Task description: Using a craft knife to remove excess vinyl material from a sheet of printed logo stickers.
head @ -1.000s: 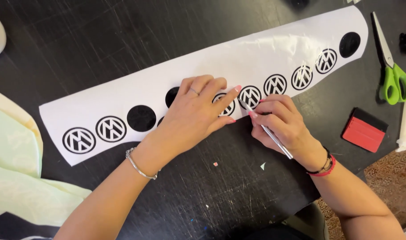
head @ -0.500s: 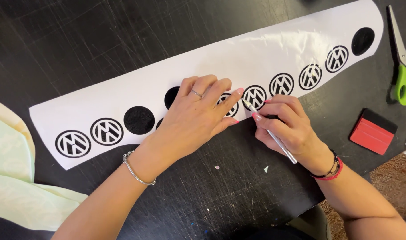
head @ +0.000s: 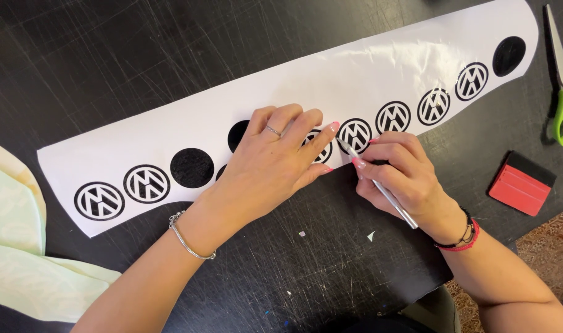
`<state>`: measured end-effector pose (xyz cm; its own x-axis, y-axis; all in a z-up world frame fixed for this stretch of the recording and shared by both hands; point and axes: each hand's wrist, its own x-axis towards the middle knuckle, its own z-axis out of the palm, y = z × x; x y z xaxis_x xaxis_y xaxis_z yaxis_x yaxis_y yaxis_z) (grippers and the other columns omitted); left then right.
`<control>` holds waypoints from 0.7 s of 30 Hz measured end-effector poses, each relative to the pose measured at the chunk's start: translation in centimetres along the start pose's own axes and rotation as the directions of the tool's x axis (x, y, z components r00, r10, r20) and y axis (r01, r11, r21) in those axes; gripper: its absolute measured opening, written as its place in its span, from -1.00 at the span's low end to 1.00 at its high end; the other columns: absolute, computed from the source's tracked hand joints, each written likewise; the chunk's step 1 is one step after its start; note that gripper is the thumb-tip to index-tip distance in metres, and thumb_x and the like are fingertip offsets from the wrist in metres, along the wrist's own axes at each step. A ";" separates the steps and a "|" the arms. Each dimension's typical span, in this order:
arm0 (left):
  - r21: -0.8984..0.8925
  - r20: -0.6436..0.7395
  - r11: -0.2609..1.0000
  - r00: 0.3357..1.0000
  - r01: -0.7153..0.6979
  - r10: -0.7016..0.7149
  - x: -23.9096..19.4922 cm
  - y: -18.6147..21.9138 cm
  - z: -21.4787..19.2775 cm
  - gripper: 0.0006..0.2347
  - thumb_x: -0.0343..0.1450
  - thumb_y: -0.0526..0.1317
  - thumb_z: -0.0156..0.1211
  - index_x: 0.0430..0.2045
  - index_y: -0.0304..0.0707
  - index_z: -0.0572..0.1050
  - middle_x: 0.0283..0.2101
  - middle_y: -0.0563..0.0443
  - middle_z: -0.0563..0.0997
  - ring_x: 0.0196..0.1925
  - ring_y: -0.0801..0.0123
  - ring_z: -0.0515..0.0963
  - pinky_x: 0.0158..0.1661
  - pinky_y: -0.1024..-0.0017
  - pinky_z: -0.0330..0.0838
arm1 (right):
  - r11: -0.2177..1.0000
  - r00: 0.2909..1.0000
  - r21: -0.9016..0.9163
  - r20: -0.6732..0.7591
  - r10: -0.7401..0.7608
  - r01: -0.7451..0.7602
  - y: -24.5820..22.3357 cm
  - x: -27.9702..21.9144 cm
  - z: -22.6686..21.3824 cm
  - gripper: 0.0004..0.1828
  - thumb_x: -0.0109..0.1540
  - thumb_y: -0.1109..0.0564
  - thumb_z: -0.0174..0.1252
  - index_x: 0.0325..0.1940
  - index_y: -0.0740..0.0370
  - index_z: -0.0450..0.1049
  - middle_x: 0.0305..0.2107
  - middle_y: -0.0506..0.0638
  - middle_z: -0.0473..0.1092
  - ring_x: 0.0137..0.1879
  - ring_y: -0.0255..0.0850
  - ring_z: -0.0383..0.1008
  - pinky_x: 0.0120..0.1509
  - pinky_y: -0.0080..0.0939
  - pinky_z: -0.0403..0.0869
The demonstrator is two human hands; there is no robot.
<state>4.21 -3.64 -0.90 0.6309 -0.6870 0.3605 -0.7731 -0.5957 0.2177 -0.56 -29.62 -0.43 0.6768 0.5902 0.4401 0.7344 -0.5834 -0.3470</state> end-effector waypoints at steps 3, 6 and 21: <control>0.023 0.004 1.000 1.000 0.002 -0.002 0.0 0.0 -0.1 -0.52 0.43 0.20 0.40 0.12 -0.02 0.53 0.09 0.12 0.42 0.12 0.24 0.37 0.07 0.29 0.33 | 0.999 0.999 -0.012 -0.003 0.037 -0.037 0.0 0.0 0.1 -0.79 0.26 0.47 0.26 -0.14 0.29 0.45 -0.22 0.11 0.46 -0.09 0.08 0.47 0.09 -0.08 0.50; 0.023 0.009 1.000 1.000 0.001 -0.001 0.0 0.0 -0.1 -0.51 0.43 0.20 0.41 0.12 -0.02 0.52 0.09 0.11 0.41 0.12 0.24 0.36 0.06 0.29 0.33 | 0.999 0.999 -0.021 -0.007 0.038 -0.038 0.1 0.0 0.1 -0.76 0.26 0.49 0.26 -0.11 0.28 0.44 -0.20 0.11 0.45 -0.12 0.05 0.46 0.05 -0.10 0.48; 0.082 -0.006 0.996 1.000 -0.030 0.030 0.1 -0.1 -0.7 -0.51 0.41 0.22 0.46 0.14 0.11 0.52 0.05 0.13 0.43 0.09 0.24 0.39 0.07 0.29 0.33 | 0.999 0.999 0.011 -0.012 0.041 -0.041 0.3 0.0 -0.4 -0.72 0.28 0.52 0.26 -0.05 0.27 0.48 -0.15 0.11 0.46 -0.04 0.05 0.45 0.08 -0.11 0.49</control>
<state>4.31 -3.35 -0.20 0.6068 -0.7020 0.3728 -0.7836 -0.6071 0.1321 -0.40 -30.00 -0.23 0.7056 0.5592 0.4351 0.7066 -0.6010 -0.3734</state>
